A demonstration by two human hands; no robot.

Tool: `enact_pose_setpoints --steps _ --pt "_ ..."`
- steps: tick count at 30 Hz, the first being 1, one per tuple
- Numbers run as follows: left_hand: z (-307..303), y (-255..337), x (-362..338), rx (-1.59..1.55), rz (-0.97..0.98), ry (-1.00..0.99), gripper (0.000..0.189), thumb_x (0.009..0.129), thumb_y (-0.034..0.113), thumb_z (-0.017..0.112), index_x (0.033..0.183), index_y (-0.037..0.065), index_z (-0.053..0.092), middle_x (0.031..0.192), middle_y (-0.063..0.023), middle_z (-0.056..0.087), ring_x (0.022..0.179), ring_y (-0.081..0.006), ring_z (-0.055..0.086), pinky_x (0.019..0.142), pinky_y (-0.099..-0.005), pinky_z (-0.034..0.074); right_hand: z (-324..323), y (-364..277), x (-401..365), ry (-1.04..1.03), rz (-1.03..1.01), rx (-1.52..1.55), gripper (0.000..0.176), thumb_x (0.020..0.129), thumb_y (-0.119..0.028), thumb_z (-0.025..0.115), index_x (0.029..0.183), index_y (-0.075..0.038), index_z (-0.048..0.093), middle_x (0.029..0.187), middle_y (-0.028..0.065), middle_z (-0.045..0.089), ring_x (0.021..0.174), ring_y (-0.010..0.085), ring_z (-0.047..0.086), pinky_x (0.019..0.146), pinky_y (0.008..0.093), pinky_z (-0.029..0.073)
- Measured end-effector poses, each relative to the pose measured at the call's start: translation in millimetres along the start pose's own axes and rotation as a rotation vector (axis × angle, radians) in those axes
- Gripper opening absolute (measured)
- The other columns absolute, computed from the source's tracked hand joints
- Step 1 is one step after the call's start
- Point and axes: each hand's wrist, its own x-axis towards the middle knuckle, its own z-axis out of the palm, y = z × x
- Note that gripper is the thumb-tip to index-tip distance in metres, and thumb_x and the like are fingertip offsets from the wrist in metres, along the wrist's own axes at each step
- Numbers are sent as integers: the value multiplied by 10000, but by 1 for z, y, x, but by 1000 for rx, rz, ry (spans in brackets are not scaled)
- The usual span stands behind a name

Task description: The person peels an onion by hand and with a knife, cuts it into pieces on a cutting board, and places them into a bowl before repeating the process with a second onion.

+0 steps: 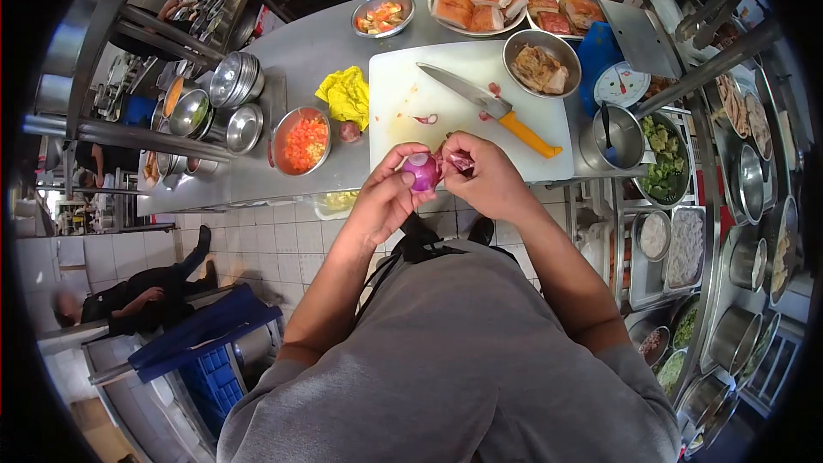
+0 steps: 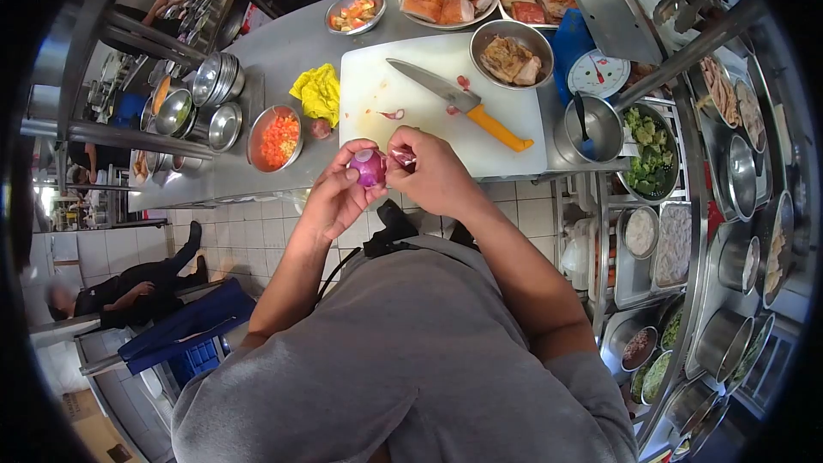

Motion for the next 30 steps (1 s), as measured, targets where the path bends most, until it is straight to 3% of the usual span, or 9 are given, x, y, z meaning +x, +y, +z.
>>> enact_pose_setpoints --steps 3,6,16,17,18,20,23,26,30 --pt "-2 -2 -1 -51 -47 24 437 947 93 625 1352 48 467 1220 -117 612 1053 -188 641 888 -353 576 -2 8 2 -94 11 87 93 839 22 601 878 -23 529 722 -33 472 682 48 411 620 230 381" --pt "-9 -7 1 257 -7 152 430 961 121 609 1359 22 479 1227 -137 613 1023 -199 664 874 -340 586 -2 17 3 -120 -22 91 82 852 -6 608 891 -11 536 722 -14 494 681 64 442 629 246 406" --pt "-24 15 -6 -93 -24 47 554 922 212 570 1410 -11 431 1321 -250 547 901 -227 700 887 -364 581 -44 42 17 -97 139 292 56 920 -32 591 890 -30 543 733 -3 550 655 57 530 602 244 457" --pt "-28 14 -5 -204 -60 16 587 900 222 555 1417 -22 419 1344 -262 526 891 -236 701 892 -375 575 -51 56 26 -91 223 169 60 915 -67 600 914 -29 555 728 36 599 682 144 612 645 293 501" --pt "-28 13 -4 -204 -62 13 587 900 222 555 1417 -22 419 1344 -262 526 891 -236 701 892 -375 575 -55 78 34 -88 224 168 60 915 -67 600 914 -29 555 728 36 599 682 144 612 645 293 501" --pt "-26 10 -1 -297 -102 -49 627 854 186 535 1428 -36 412 1391 -264 487 955 -251 683 925 -392 553 -58 121 47 -19 176 -525 143 899 -143 645 978 -37 592 831 92 654 811 278 675 736 383 538" --pt "-23 2 0 -180 -61 -10 661 837 136 519 1462 -34 386 1423 -253 462 1040 -259 651 967 -398 527 -55 138 48 125 157 -774 285 862 -155 675 1106 -25 608 903 135 658 917 346 651 798 432 520" --pt "-16 0 -1 -44 1 24 689 829 86 501 1494 -25 355 1431 -231 460 1126 -276 618 1006 -402 508 -52 113 44 256 200 -881 265 875 -217 688 1084 -64 631 1066 156 644 1045 360 638 863 460 528" --pt "-14 0 1 -44 -5 8 688 832 9 460 1507 -19 332 1415 -202 481 1145 -267 617 1049 -419 488 -59 108 47 340 114 -817 245 873 -185 673 1085 -69 632 1024 163 640 1027 367 633 873 450 522"
